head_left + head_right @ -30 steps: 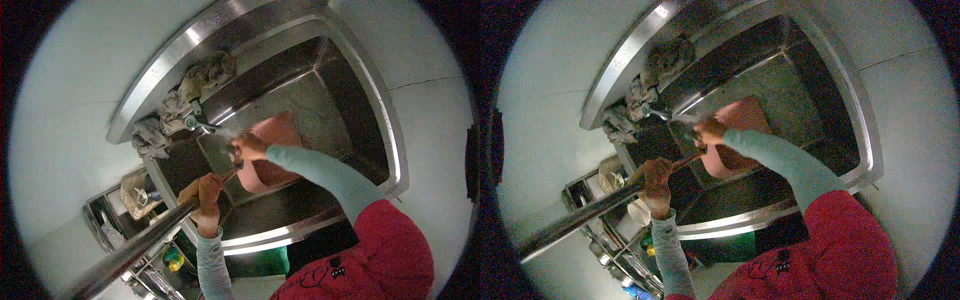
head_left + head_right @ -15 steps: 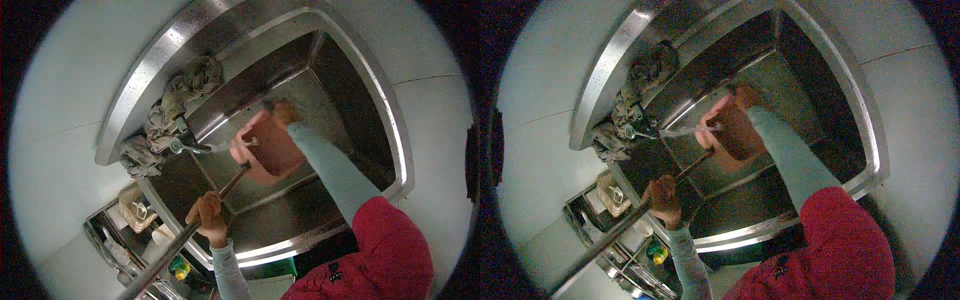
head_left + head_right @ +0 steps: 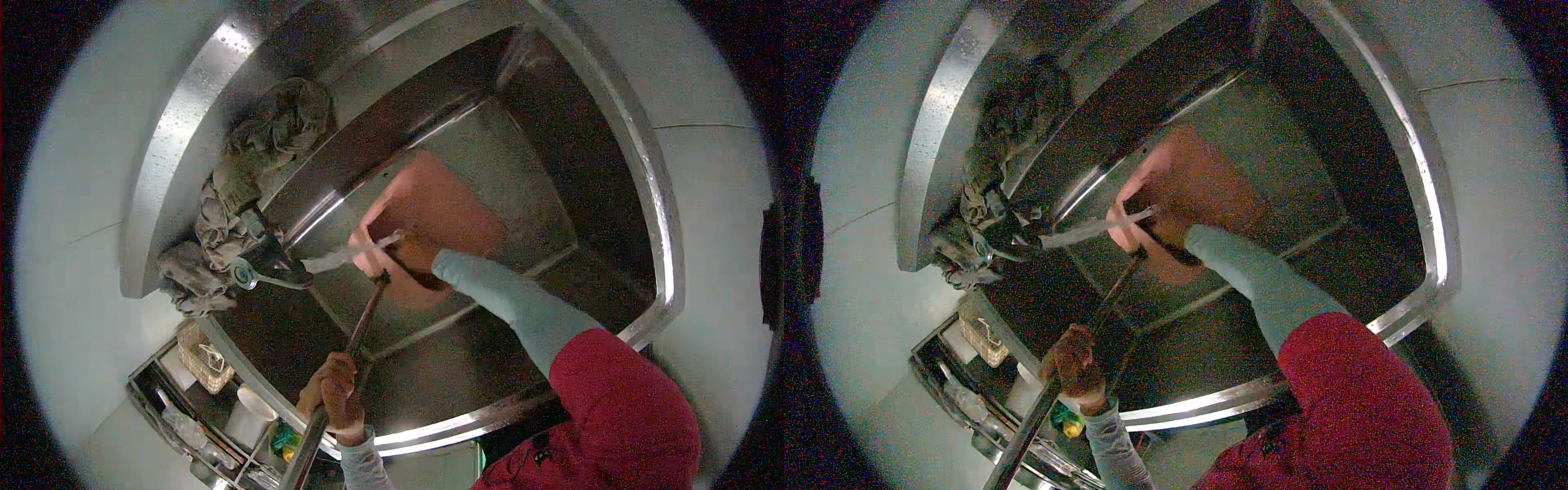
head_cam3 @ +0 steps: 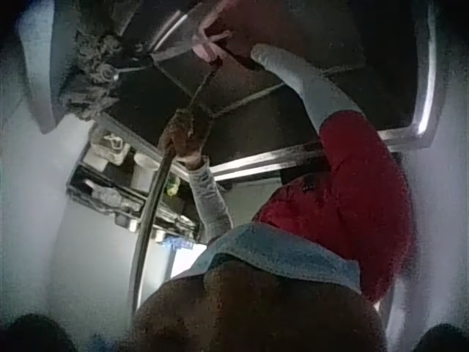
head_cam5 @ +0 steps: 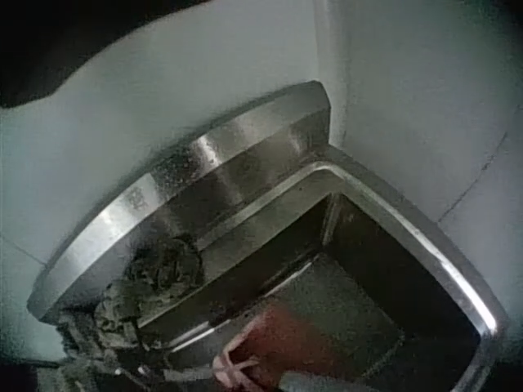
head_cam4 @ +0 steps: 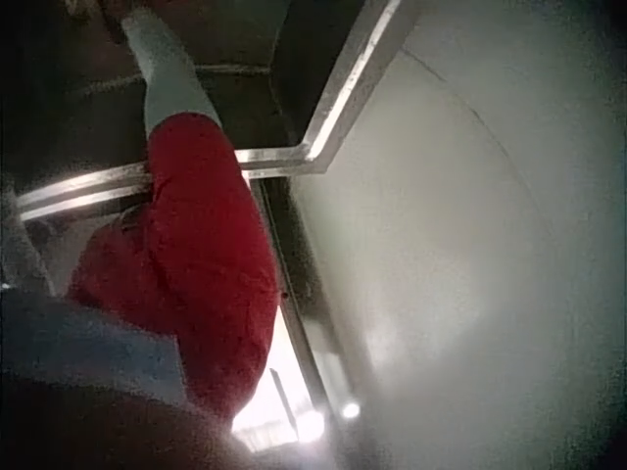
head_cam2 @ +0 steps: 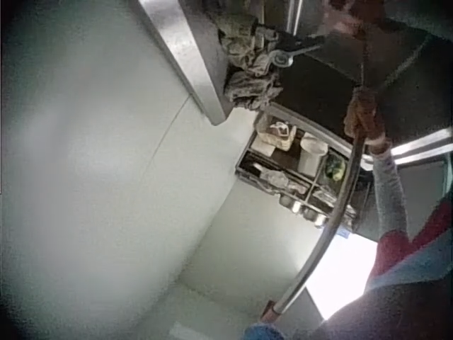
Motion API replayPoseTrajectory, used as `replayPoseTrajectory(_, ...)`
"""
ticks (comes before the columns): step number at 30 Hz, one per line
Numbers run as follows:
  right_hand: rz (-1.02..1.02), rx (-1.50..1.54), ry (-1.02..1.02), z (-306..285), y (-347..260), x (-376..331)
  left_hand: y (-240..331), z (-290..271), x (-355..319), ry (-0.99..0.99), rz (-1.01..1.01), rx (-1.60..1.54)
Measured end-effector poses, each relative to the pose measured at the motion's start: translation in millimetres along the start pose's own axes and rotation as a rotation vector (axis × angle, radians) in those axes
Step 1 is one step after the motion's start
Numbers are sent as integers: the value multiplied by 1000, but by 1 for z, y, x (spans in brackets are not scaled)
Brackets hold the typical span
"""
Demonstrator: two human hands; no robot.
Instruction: Cleaning a floor brush, dustpan, and other tools in a utility sink.
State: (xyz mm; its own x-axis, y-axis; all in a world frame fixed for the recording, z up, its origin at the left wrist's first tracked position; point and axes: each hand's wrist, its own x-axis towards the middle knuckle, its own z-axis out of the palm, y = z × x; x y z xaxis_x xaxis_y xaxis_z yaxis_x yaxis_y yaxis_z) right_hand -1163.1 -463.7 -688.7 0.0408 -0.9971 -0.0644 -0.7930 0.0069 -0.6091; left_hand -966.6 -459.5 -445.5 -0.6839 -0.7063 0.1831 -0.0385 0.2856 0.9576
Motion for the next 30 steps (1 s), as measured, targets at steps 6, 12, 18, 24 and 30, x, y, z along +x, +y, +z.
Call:
replayPoseTrajectory(6,-21,73,-196,-89,27,-65,-7,-6,-21,121,-69,-113)
replayPoseTrajectory(12,127,493,160,-58,57,14,6,13,2,398,-189,-32)
replayPoseTrajectory(18,-182,137,189,-9,43,13,5,10,-5,147,-73,23)
replayPoseTrajectory(24,169,587,291,-33,136,4,-5,10,-13,230,-117,-66)
replayPoseTrajectory(30,620,1047,-121,-48,90,-95,-12,11,-6,182,-9,-208)
